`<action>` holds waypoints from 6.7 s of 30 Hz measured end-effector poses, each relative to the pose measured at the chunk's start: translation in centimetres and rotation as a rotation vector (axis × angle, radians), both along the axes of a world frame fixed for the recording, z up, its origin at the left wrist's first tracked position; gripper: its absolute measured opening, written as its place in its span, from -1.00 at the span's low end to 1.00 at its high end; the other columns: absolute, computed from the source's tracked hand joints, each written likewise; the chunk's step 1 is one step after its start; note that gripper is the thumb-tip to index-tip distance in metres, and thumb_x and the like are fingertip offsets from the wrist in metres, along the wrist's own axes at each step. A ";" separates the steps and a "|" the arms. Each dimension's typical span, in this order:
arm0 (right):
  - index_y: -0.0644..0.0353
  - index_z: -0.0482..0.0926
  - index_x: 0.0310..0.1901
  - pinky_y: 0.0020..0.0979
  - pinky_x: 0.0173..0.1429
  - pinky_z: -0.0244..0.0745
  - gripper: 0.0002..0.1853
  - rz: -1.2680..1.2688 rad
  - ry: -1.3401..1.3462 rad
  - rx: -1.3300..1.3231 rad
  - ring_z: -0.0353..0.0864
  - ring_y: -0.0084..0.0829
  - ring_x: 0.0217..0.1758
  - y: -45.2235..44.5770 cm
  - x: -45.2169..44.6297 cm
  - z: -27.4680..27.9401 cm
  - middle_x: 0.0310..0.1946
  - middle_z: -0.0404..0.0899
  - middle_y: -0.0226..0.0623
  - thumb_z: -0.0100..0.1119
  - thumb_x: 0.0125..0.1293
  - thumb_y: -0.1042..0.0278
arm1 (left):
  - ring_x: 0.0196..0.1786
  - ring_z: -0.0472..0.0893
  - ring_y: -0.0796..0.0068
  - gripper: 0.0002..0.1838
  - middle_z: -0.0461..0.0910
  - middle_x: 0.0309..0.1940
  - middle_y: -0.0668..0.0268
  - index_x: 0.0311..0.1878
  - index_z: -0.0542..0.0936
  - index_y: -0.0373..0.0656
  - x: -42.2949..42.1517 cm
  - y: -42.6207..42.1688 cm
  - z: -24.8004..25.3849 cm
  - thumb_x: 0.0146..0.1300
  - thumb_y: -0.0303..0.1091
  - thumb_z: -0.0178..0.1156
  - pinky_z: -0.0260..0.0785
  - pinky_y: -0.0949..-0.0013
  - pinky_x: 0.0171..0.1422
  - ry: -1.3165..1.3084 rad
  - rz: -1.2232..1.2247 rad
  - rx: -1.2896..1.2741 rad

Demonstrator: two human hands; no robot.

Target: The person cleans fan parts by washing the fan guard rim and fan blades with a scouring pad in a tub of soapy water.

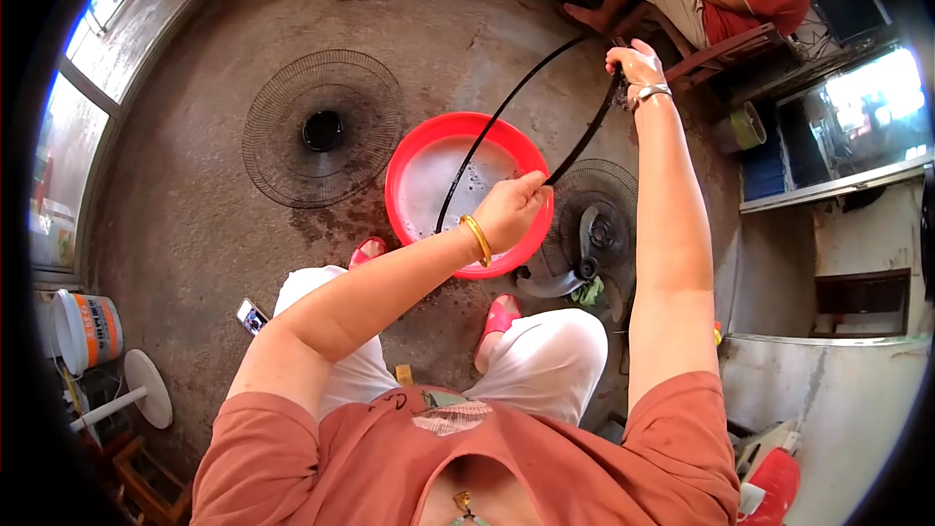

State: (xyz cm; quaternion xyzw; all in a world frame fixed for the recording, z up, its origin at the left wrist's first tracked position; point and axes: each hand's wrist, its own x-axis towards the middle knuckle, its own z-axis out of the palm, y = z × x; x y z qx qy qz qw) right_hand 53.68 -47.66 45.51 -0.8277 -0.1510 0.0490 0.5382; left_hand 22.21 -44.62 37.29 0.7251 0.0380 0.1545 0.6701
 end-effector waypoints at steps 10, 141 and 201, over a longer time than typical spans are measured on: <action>0.18 0.49 -0.36 -0.54 -0.59 0.38 -0.94 0.091 0.526 0.528 0.48 -0.52 -0.56 -4.8 -3.3 -0.3 -0.54 0.47 -0.38 0.19 0.17 0.48 | -0.14 0.51 0.10 -0.82 0.53 -0.20 0.06 -0.13 0.49 -0.26 -2.4 -1.2 -0.5 0.27 -0.37 0.08 0.38 0.17 -0.05 0.124 -0.129 0.106; 0.10 0.32 0.01 -0.48 -0.57 0.18 -0.61 0.040 0.846 0.838 0.26 -0.59 -0.66 -0.3 -4.2 -22.8 -0.57 0.31 -0.43 0.13 0.15 0.61 | -0.46 0.57 0.05 -0.82 0.51 -0.61 0.15 -0.39 0.47 -0.12 -7.9 18.8 -13.4 0.17 -0.23 0.13 0.37 0.07 -0.35 0.410 -0.417 1.119; 0.04 0.47 0.04 -0.07 0.15 0.39 -0.50 -0.495 -0.164 -0.872 0.38 -0.10 0.18 -38.7 -16.5 -42.5 0.03 0.48 -0.16 0.34 0.00 0.27 | 0.04 0.59 0.26 -0.47 0.59 0.00 0.08 0.27 0.40 -0.25 -17.2 42.6 -39.1 0.21 -0.39 0.22 0.40 0.29 0.15 1.133 0.194 0.643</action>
